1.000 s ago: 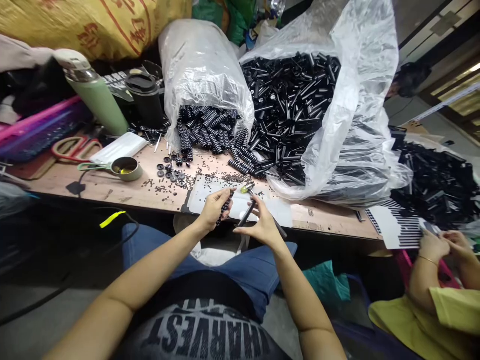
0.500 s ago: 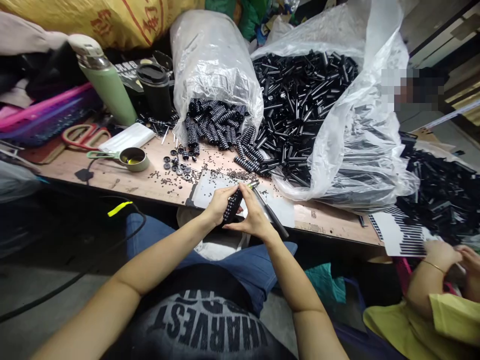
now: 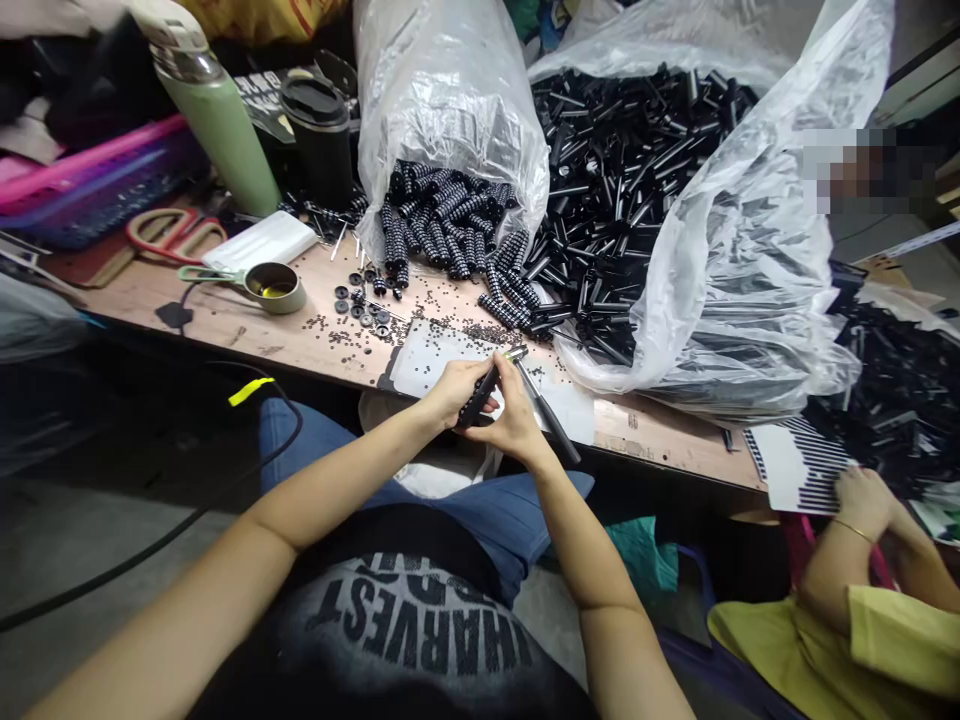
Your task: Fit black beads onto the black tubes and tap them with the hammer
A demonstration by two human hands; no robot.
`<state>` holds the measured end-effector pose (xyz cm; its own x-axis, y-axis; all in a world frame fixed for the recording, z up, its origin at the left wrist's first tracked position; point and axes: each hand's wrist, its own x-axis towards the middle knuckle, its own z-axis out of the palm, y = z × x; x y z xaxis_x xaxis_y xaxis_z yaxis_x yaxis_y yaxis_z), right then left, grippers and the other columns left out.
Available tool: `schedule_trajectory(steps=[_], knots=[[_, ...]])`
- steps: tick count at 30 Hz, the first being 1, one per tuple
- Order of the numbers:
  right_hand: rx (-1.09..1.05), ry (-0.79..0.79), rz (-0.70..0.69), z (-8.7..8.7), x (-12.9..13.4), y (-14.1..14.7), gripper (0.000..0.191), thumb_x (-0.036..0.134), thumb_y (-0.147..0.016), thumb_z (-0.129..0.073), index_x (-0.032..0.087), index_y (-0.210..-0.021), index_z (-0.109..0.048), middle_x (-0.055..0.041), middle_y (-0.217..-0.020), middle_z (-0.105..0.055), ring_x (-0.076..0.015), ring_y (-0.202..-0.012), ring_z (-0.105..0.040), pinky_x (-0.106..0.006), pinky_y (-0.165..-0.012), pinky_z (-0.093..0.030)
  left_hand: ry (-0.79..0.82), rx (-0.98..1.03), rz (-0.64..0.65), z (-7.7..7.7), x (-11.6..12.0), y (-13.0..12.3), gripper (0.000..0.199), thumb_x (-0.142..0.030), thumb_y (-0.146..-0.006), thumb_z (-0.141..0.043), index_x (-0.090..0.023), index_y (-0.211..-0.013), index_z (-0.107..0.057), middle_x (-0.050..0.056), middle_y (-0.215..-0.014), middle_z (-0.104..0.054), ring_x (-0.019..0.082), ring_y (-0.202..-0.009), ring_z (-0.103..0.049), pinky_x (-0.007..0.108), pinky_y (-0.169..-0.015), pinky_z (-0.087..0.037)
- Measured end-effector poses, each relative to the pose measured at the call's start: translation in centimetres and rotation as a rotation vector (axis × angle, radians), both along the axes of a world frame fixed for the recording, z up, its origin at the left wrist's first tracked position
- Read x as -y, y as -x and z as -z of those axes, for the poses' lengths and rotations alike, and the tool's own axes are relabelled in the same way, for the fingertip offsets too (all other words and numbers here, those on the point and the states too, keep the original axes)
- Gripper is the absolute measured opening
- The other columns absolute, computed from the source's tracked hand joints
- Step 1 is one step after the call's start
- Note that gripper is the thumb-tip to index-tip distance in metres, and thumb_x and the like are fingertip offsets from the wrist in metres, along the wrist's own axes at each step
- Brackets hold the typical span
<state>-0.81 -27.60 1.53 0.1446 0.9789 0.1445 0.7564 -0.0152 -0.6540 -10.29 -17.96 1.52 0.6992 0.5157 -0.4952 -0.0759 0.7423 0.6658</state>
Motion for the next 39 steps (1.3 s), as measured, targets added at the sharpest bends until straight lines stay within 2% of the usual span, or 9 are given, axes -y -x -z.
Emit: schedule_trajectory(steps=[4,9,12,16,21,24,28,35,39], knots=[[-0.019,0.007,0.049,0.9,-0.1,-0.2,0.115,0.027,-0.057,-0.08,0.02,-0.15,-0.012,-0.0146,-0.147,-0.029,-0.0297,-0.139,-0.027,-0.047,-0.114,-0.03,-0.227,-0.051,0.058,0.9,0.0,-0.1,0.035,-0.044,-0.089,-0.052,-0.011,-0.089,-0.065,0.005,-0.068,-0.06,0.013,-0.05,-0.058,0.026,-0.049,-0.051],[0.025,-0.024,0.179,3.7,-0.6,-0.3,0.098,0.023,-0.068,-0.07,0.016,-0.149,-0.015,-0.0176,-0.146,-0.031,-0.03,-0.138,-0.027,-0.05,-0.113,-0.029,-1.244,-0.305,0.091,3.6,1.1,0.3,0.045,-0.02,-0.084,-0.056,-0.015,-0.129,-0.054,0.013,-0.107,-0.056,0.024,-0.098,-0.057,0.04,-0.09,-0.048],[0.112,-0.022,0.176,5.0,0.1,-1.2,0.085,0.026,-0.075,-0.065,0.013,-0.146,-0.022,-0.0192,-0.144,-0.034,-0.0294,-0.136,-0.03,-0.049,-0.111,-0.031,-1.601,-0.418,0.268,5.3,0.7,0.5,0.045,-0.01,-0.086,-0.045,-0.01,-0.131,-0.05,0.015,-0.104,-0.057,0.025,-0.1,-0.054,0.04,-0.09,-0.045],[0.373,0.112,0.562,4.8,3.0,-4.3,0.049,0.037,-0.083,-0.06,0.009,-0.123,-0.051,-0.0229,-0.121,-0.053,-0.0363,-0.119,-0.045,-0.055,-0.097,-0.038,-1.866,-0.416,0.442,6.0,-1.1,1.0,0.038,-0.01,-0.091,-0.038,-0.013,-0.125,-0.055,0.015,-0.105,-0.061,0.025,-0.098,-0.055,0.042,-0.087,-0.041],[0.284,0.295,0.669,3.0,6.8,-5.1,0.031,0.04,-0.097,-0.036,0.016,-0.099,-0.056,-0.0112,-0.082,-0.062,-0.0262,-0.078,-0.06,-0.036,-0.07,-0.044,-1.99,-0.449,0.449,5.8,-1.9,1.6,0.041,-0.01,-0.093,-0.033,-0.016,-0.127,-0.054,0.015,-0.112,-0.063,0.027,-0.104,-0.054,0.049,-0.092,-0.033],[0.214,0.258,0.645,2.7,7.9,-3.2,0.035,0.039,-0.1,-0.024,0.018,-0.099,-0.053,-0.0052,-0.073,-0.059,-0.0195,-0.064,-0.056,-0.028,-0.061,-0.036,-2.014,-0.47,0.424,6.0,-1.6,1.6,0.042,-0.011,-0.094,-0.032,-0.017,-0.129,-0.052,0.015,-0.114,-0.063,0.027,-0.108,-0.053,0.051,-0.094,-0.031],[0.253,0.45,0.56,2.4,7.9,-1.2,0.028,0.034,-0.099,-0.032,0.017,-0.092,-0.053,0.0,-0.062,-0.052,-0.0142,-0.052,-0.048,-0.025,-0.055,-0.026,-2.094,-0.561,0.437,6.3,-0.3,1.5,0.044,-0.011,-0.094,-0.028,-0.013,-0.133,-0.049,0.015,-0.124,-0.059,0.025,-0.113,-0.052,0.049,-0.1,-0.031],[0.005,0.019,0.525,-3.4,6.5,1.0,0.03,0.042,-0.1,-0.03,0.02,-0.09,-0.048,0.0037,-0.06,-0.048,-0.0113,-0.049,-0.046,-0.022,-0.053,-0.031,-2.04,-0.659,0.42,6.7,1.3,-0.9,0.07,-0.05,-0.094,-0.033,0.002,-0.141,-0.034,0.023,-0.143,-0.04,0.032,-0.136,-0.032,0.045,-0.115,-0.015],[-0.028,-0.018,0.44,-3.6,5.6,2.4,0.03,0.04,-0.1,-0.028,0.02,-0.095,-0.05,0.0035,-0.06,-0.048,-0.0103,-0.047,-0.046,-0.021,-0.051,-0.033,-1.97,-0.605,0.445,7.1,0.9,-1.8,0.083,-0.059,-0.088,-0.039,0.004,-0.141,-0.031,0.027,-0.146,-0.035,0.035,-0.14,-0.024,0.049,-0.115,-0.015]])
